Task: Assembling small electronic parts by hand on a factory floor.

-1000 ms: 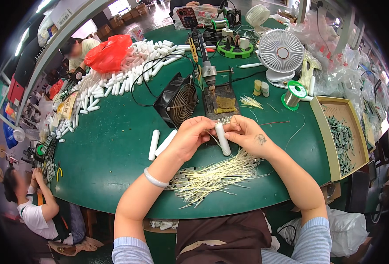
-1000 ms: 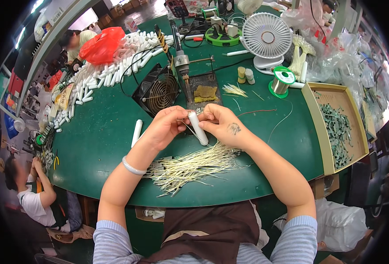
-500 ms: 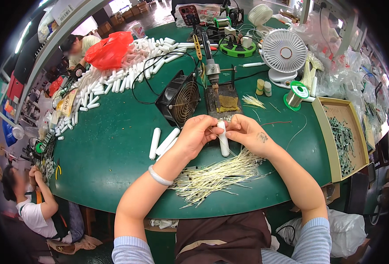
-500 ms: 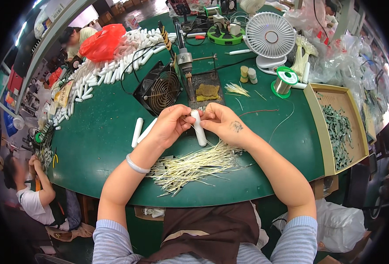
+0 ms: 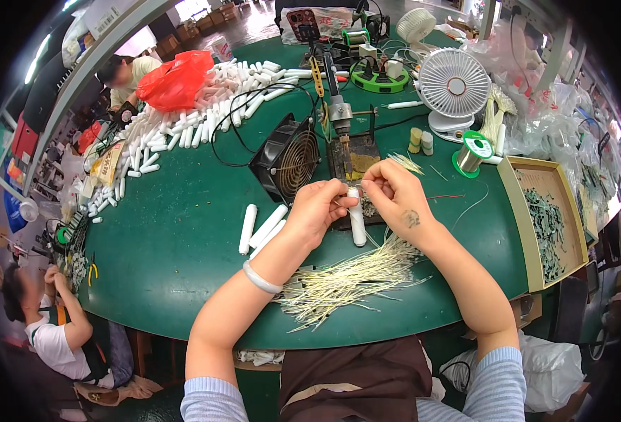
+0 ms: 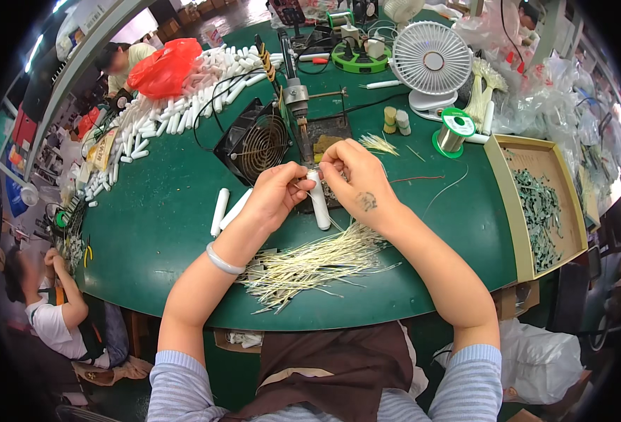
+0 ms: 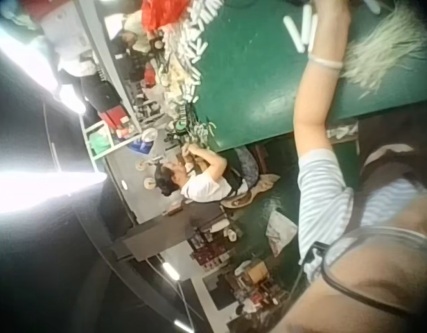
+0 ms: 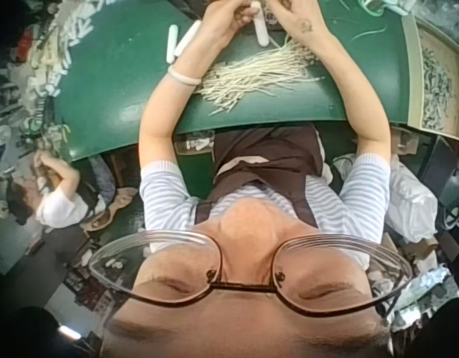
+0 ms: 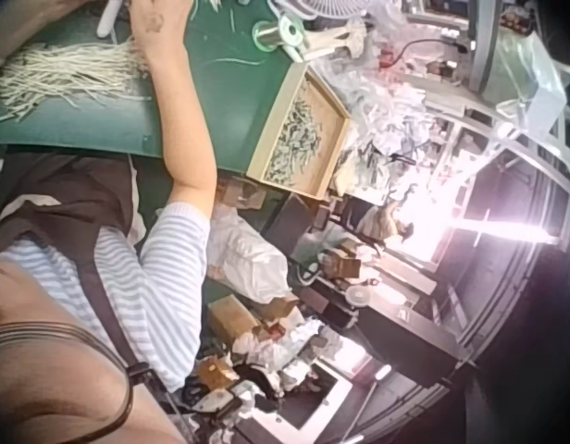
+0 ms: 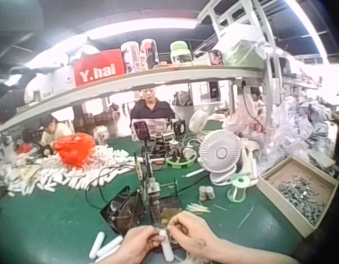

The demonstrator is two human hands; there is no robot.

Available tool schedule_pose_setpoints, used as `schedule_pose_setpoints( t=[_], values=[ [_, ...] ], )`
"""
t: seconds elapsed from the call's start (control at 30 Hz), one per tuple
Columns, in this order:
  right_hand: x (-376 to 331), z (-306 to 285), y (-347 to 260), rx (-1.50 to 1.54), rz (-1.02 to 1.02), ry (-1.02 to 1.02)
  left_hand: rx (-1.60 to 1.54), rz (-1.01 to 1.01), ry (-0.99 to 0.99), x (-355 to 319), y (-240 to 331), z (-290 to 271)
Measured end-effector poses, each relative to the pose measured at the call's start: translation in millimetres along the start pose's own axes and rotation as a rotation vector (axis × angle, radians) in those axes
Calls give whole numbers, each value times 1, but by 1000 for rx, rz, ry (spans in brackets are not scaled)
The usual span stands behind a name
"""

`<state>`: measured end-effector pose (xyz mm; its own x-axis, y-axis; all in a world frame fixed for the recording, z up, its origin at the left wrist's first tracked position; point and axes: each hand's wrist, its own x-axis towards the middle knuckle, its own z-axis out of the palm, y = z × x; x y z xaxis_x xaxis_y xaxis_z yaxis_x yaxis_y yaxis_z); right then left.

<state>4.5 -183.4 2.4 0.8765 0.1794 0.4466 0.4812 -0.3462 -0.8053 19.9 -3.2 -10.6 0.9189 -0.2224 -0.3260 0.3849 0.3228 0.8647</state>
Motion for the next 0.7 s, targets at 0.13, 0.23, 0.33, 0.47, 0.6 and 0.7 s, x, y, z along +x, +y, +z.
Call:
schedule_pose_setpoints(
  t=[0.13,0.23,0.33,0.47,0.6,0.7],
  values=[
    [2,1,0,-54,-66,13,1,13,-9,3,-2,-1],
    [2,1,2,-75,-91,6,3,23,-13,3,-1,-1],
    [2,3,3,-73,-99,29,10,26,-8,3,-1,0],
    [2,5,4,-78,-91,42,-2,39,-3,4,-1,0],
    [1,7,6,-64,-74,55,-6,43,8,5,-1,-1],
    [1,8,6,-51,-52,61,-5,50,5,5,0,0]
  ],
)
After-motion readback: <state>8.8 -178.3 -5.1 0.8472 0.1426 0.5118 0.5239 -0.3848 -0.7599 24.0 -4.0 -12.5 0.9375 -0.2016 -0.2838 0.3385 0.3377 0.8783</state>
